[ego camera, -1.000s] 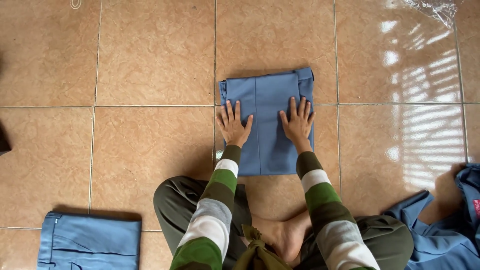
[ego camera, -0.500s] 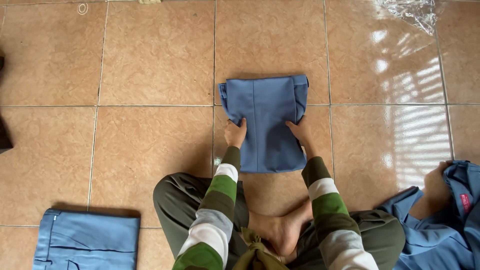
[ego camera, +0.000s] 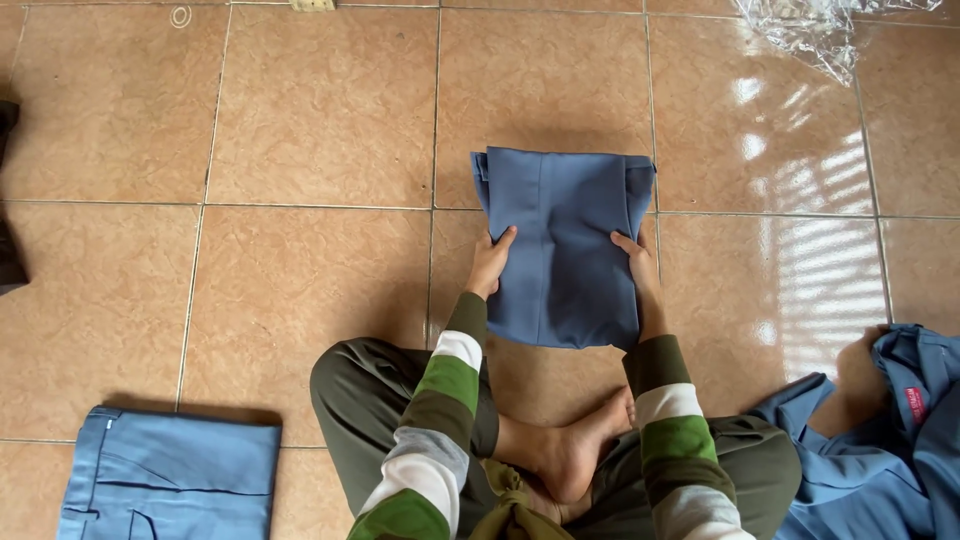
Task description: The person takes a pair of blue pants from a pile, lays them flat on the tiled floor, and folds them into a neat rectangular shape.
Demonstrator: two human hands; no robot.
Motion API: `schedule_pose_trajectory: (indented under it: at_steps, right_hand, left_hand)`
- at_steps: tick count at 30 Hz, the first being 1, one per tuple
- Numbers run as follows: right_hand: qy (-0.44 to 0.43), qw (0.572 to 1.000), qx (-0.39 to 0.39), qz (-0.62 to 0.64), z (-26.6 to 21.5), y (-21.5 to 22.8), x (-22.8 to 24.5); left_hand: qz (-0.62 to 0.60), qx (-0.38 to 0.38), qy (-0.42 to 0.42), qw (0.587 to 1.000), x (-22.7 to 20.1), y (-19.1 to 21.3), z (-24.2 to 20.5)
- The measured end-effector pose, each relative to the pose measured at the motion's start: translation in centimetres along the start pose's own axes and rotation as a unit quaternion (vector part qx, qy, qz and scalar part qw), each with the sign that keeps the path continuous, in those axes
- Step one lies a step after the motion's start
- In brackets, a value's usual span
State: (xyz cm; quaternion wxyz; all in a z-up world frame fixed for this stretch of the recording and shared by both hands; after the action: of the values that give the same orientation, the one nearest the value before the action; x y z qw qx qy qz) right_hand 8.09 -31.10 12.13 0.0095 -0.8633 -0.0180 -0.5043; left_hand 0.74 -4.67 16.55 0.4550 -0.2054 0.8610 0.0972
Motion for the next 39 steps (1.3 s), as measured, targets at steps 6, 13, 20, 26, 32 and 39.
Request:
schedule_pose_trajectory:
  at_steps: [6, 13, 20, 26, 32, 39]
  right_hand:
    - [0.052, 0.998, 0.013, 0.017, 1.3, 0.1, -0.5]
    - [0.034, 0.999, 0.012, 0.037, 0.1, -2.6, 2.8]
    - [0.027, 0.996, -0.01, 0.083, -1.7, 1.1, 6.8]
    - [0.153, 0.983, -0.056, -0.086, -8.2, -3.1, 16.0]
    - [0.124, 0.866, -0.015, -0.484, -3.0, -11.0, 8.4]
    - [0.185, 0.764, 0.144, -0.601, -3.5, -20.2, -4.7]
  left_hand:
    - [-0.029, -0.01, -0.021, 0.999, -1.2, 0.9, 0.3]
    - [0.044, -0.017, -0.018, 0.999, -1.1, 2.6, 0.9]
    - [0.162, 0.09, -0.027, 0.982, 8.6, 0.0, 6.1]
    - [0.195, 0.176, -0.002, 0.965, 10.2, -1.3, 5.8]
    - [0.055, 0.118, 0.034, 0.991, 5.2, 1.8, 2.4]
    - [0.069, 0.083, 0.065, 0.992, 2.7, 4.2, 1.3]
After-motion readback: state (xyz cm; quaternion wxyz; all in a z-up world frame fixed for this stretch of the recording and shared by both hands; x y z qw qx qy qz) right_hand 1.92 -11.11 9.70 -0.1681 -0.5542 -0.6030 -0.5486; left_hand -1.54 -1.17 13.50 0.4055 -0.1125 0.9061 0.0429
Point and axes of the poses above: each hand's wrist, its own z-axis towards the middle knuckle, its own y-axis out of the back of the hand, x = y × z, the point moved 1 cm from there along z, towards the middle knuckle
